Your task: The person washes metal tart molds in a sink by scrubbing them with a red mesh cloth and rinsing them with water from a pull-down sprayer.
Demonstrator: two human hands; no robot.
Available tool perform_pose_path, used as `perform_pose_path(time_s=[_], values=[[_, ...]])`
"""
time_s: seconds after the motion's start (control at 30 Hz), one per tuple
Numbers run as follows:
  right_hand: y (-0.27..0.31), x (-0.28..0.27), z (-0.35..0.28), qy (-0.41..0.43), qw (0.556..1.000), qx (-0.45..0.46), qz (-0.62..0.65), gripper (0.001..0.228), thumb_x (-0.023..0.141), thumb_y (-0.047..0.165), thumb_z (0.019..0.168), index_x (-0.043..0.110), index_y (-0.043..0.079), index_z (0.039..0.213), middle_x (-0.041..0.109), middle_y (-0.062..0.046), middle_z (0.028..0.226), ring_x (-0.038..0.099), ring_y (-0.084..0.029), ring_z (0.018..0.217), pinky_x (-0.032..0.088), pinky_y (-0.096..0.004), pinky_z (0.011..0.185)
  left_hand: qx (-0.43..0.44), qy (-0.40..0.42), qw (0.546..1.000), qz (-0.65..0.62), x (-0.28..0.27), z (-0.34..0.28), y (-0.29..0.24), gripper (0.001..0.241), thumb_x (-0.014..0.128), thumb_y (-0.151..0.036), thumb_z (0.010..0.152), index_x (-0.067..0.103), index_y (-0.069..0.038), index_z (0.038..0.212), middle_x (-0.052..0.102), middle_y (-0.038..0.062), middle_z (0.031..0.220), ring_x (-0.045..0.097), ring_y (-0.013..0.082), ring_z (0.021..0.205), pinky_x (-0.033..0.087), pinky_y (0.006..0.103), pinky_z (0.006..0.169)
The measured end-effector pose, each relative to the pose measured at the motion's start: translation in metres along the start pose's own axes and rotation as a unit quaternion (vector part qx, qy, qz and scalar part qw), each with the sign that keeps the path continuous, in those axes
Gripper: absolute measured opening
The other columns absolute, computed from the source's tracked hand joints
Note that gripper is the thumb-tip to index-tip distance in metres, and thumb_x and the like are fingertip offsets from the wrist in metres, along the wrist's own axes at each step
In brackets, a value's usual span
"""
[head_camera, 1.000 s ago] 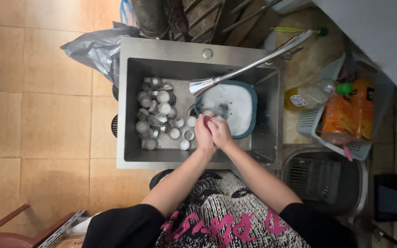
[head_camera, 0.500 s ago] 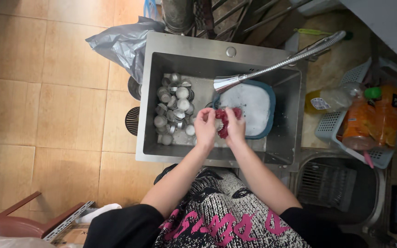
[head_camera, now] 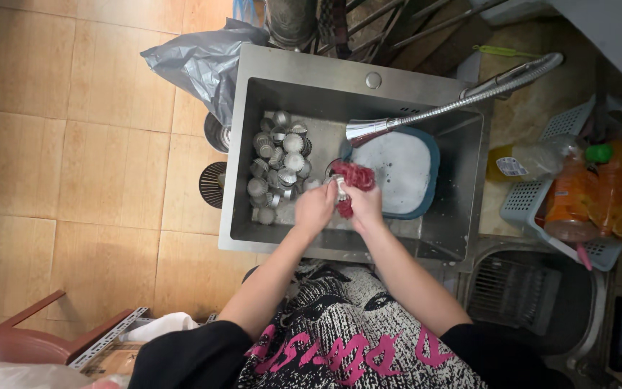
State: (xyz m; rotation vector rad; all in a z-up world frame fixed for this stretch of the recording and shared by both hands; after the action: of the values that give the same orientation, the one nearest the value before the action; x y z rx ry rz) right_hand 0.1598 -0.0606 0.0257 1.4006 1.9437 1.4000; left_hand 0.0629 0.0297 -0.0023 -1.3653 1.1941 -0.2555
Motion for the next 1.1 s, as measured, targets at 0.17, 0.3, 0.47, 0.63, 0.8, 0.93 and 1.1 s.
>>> perform_pose_path(time_s=[0.17,0.3,0.47,0.63,0.8,0.93,1.1], values=[[-0.027,0.017,0.004,0.03,0.996,0.062,-0.063,0.027,0.068,0.027,0.094,0.075,0.006,0.11,0.079,-0.008,0.101,0.075,-0.017,0.089,0.06,-0.032,0.079,-0.254,0.047,0.823,-0.507,0.047,0.005,0.067,0.04,0.048,-0.037,0.106,0.073,-0.006,0.108,0.073,0.008,0.09,0.066,0.0219,0.075,0.05,0.0394,0.067],[-0.048,0.013,-0.001,0.096,0.945,-0.06,-0.308,0.035,0.071,0.031,0.092,0.076,0.001,0.109,0.08,-0.01,0.096,0.074,-0.017,0.087,0.057,-0.032,0.078,-0.314,-0.085,0.736,-0.594,0.042,0.019,0.108,0.046,0.048,-0.04,0.105,0.069,0.0,0.105,0.073,0.012,0.092,0.071,0.0232,0.079,0.058,0.0381,0.072],[-0.049,-0.075,0.024,0.054,0.993,0.013,-0.099,0.039,0.057,0.035,0.101,0.077,0.002,0.105,0.079,-0.007,0.096,0.073,-0.014,0.083,0.058,-0.029,0.077,-0.348,-0.125,0.756,-0.541,0.056,0.032,0.134,0.05,0.045,-0.056,0.107,0.067,-0.012,0.116,0.062,0.005,0.095,0.056,0.0203,0.079,0.047,0.0379,0.07],[-0.016,-0.173,0.03,-0.035,0.991,0.034,-0.122,0.029,0.064,0.023,0.101,0.074,-0.004,0.103,0.075,-0.011,0.093,0.07,-0.016,0.08,0.057,-0.03,0.072,-0.124,0.002,0.986,-0.109,0.129,0.063,0.079,0.041,0.057,-0.042,0.101,0.071,-0.007,0.117,0.076,0.012,0.104,0.075,0.0232,0.098,0.058,0.0394,0.088],[0.0,-0.226,0.02,-0.054,0.991,0.117,0.03,0.024,0.072,0.01,0.093,0.066,-0.002,0.113,0.074,-0.013,0.104,0.074,-0.023,0.088,0.061,-0.039,0.079,0.192,-0.06,0.942,0.269,0.186,0.103,0.039,0.036,0.06,-0.021,0.083,0.069,-0.009,0.116,0.067,0.018,0.128,0.067,0.035,0.109,0.056,0.0451,0.088],[0.011,-0.251,0.019,0.004,0.976,0.202,0.083,0.028,0.069,0.013,0.091,0.066,-0.001,0.115,0.074,-0.017,0.108,0.076,-0.03,0.088,0.061,-0.044,0.078,0.022,0.139,0.931,0.338,0.223,0.13,0.07,0.028,0.052,-0.016,0.101,0.066,-0.004,0.121,0.066,0.018,0.128,0.065,0.0371,0.116,0.055,0.0492,0.092],[0.013,-0.272,0.03,0.008,0.967,0.232,0.103,0.029,0.066,0.02,0.094,0.064,-0.001,0.114,0.074,-0.018,0.111,0.076,-0.029,0.094,0.063,-0.044,0.081,-0.018,0.17,0.966,0.192,0.22,0.117,0.053,0.041,0.072,-0.027,0.081,0.068,-0.003,0.113,0.07,0.022,0.115,0.067,0.038,0.108,0.053,0.0471,0.094]])
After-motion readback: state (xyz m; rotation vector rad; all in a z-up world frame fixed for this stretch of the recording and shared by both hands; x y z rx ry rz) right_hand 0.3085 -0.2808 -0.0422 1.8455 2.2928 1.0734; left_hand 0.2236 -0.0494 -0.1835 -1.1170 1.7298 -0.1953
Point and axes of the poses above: each hand's wrist, its own z-axis towards the middle knuckle, its own x-axis out of the palm, y = z × x, the point moved 6 cm from there along z, towards the middle knuckle
